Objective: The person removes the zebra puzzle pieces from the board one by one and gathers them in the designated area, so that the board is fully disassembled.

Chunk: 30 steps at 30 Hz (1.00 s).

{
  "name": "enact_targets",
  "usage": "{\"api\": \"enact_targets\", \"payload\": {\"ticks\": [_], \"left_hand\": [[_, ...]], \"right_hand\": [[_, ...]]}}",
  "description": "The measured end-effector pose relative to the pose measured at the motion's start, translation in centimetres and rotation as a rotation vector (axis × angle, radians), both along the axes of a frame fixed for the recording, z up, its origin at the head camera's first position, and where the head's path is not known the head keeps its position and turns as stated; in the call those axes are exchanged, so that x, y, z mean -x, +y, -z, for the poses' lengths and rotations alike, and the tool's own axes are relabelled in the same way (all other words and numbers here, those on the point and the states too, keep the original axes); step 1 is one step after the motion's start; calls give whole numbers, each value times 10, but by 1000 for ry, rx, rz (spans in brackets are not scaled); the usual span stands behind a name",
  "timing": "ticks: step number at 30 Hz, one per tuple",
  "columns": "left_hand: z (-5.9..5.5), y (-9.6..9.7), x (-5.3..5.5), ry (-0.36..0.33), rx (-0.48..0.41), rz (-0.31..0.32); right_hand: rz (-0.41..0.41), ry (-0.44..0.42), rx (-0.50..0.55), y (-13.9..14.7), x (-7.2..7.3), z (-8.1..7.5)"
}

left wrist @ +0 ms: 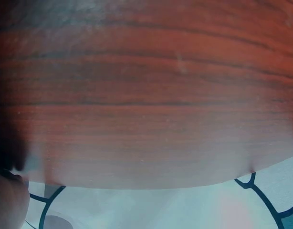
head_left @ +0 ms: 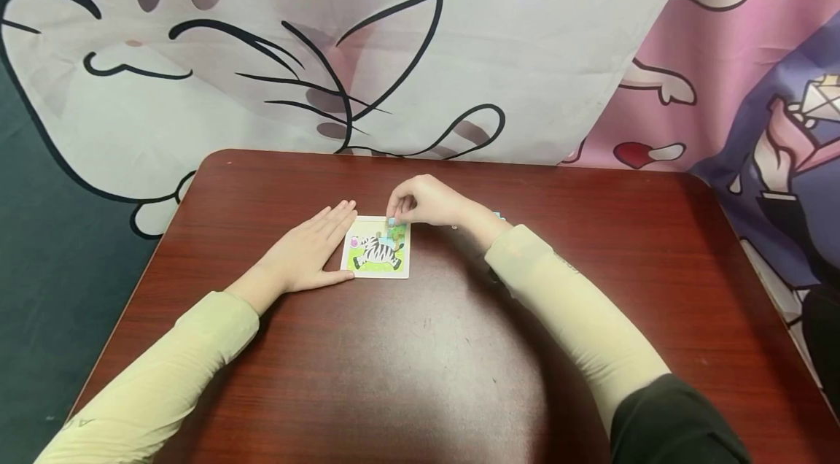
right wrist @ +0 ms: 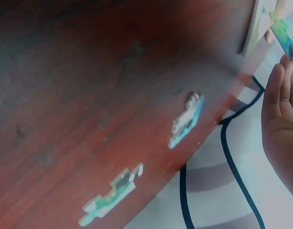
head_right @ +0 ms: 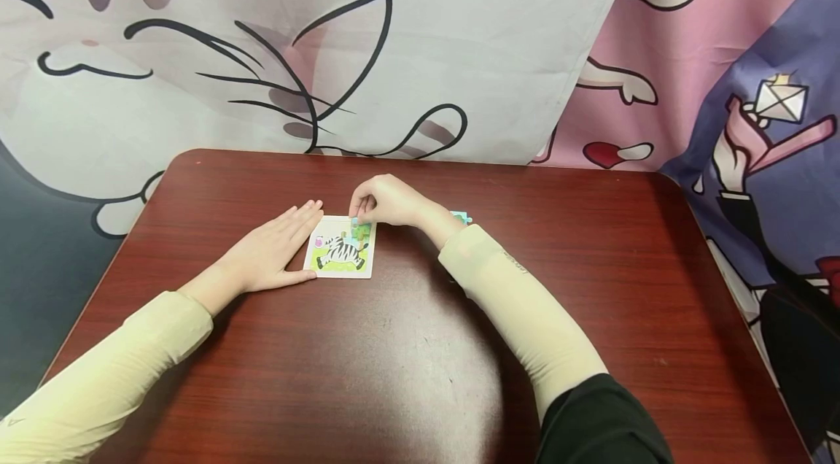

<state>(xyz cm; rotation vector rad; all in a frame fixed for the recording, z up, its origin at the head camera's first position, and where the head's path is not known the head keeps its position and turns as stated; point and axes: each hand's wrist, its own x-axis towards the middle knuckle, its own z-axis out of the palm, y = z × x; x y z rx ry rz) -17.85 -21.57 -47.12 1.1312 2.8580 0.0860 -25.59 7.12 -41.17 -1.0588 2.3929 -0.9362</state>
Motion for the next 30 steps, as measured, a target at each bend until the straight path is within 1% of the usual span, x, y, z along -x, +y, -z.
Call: {"api": "enact_targets", "payload": {"ticks": [7,14,19,26,30], "left_hand": [[1,1,0,5,-6,9],[2,0,1,5,-5,9],[1,-1,1,12,-6,16],[1,-1,2,10,-5,13],[2,0,2,11,-10,15]], "right_hand": [[31,14,24,16,5,-15],[71,25,11,38,12,-32],[105,17,4,57,14,-41],[151,13,-38,86,17,-45],[189,-11,-49,108,18,-44]]}}
